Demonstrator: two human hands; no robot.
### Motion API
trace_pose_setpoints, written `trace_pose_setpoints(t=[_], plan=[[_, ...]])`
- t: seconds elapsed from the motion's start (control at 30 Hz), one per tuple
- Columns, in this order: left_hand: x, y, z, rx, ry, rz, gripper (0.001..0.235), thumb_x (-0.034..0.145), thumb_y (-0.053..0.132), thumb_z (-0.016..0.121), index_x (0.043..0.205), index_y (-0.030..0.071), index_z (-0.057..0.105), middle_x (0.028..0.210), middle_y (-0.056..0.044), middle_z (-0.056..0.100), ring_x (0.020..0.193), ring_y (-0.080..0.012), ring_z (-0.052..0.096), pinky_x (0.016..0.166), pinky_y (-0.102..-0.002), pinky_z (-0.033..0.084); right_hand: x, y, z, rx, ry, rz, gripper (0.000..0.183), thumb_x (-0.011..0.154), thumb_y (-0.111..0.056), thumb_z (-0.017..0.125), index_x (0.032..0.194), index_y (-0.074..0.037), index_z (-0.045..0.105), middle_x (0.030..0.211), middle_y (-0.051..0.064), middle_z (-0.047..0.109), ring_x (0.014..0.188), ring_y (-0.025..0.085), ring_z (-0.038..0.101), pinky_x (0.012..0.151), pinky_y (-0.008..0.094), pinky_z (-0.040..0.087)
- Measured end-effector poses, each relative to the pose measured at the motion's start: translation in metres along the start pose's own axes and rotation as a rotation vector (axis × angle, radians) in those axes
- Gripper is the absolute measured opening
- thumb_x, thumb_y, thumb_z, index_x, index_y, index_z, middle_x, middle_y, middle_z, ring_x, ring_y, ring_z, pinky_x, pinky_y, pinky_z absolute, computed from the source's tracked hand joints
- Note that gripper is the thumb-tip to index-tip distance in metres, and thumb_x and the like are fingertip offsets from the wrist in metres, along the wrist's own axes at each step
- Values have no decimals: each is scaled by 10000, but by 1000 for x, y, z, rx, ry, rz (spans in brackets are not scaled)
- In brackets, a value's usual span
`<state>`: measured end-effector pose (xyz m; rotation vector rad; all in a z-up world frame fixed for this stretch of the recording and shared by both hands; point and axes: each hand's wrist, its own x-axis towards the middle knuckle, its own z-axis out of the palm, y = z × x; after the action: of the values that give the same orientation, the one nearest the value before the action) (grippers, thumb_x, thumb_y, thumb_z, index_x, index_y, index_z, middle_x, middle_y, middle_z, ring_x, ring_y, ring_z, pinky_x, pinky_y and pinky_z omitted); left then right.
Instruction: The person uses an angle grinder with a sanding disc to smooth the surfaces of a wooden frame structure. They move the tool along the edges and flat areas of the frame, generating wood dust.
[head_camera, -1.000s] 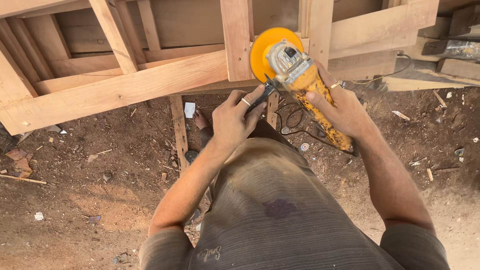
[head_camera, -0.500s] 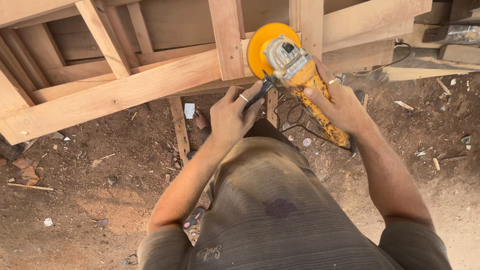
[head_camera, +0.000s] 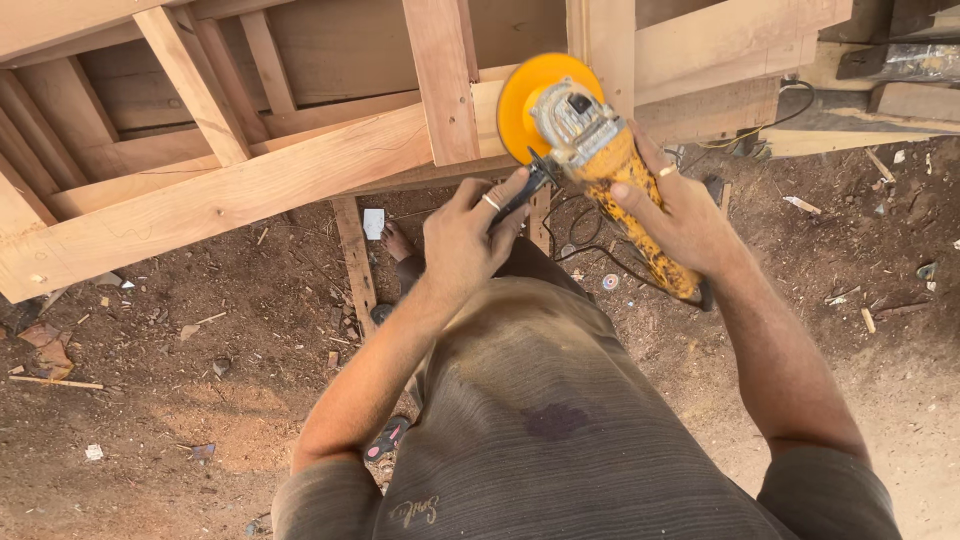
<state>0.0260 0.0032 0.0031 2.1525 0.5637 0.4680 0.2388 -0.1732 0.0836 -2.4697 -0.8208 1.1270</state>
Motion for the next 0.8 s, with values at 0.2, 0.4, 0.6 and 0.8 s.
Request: trace_pose_setpoints(t=[0.2,0.4,0.6,0.8], plan=[[-31,28,8,-39,20,18,451,940,296,794,1369,270,656,970,-44,654,719,-193,697,611,-332,583,-35,21,10,25,26,-148,844,1036,-579,467,1664,-71,224,1374,322,623,1277,457,610,1066,505,465],[7,2,10,-4,5,39,452,948,299,815,1372,255,664,937,-39,655,706,-212,691,606,-360,578,-2,14,0,20,55,0,844,1000,-573,492,1668,-136,220,1294,302,666,1244,409,666,1054,474,522],[-17,24,15,-47,-17,32,456,932,273,788,1373,282,668,962,-36,655,739,-203,704,624,-355,588,-37,23,5,41,65,-106,797,1038,-526,509,1665,-121,233,1391,313,612,1291,454,599,1070,510,469],[0,10,14,15,-5,48,428,946,284,799,1355,269,673,974,-44,670,717,-201,695,593,-348,575,-19,11,2,53,79,-46,808,1020,-545,487,1676,-161,212,1291,301,666,1184,412,680,1021,503,522]])
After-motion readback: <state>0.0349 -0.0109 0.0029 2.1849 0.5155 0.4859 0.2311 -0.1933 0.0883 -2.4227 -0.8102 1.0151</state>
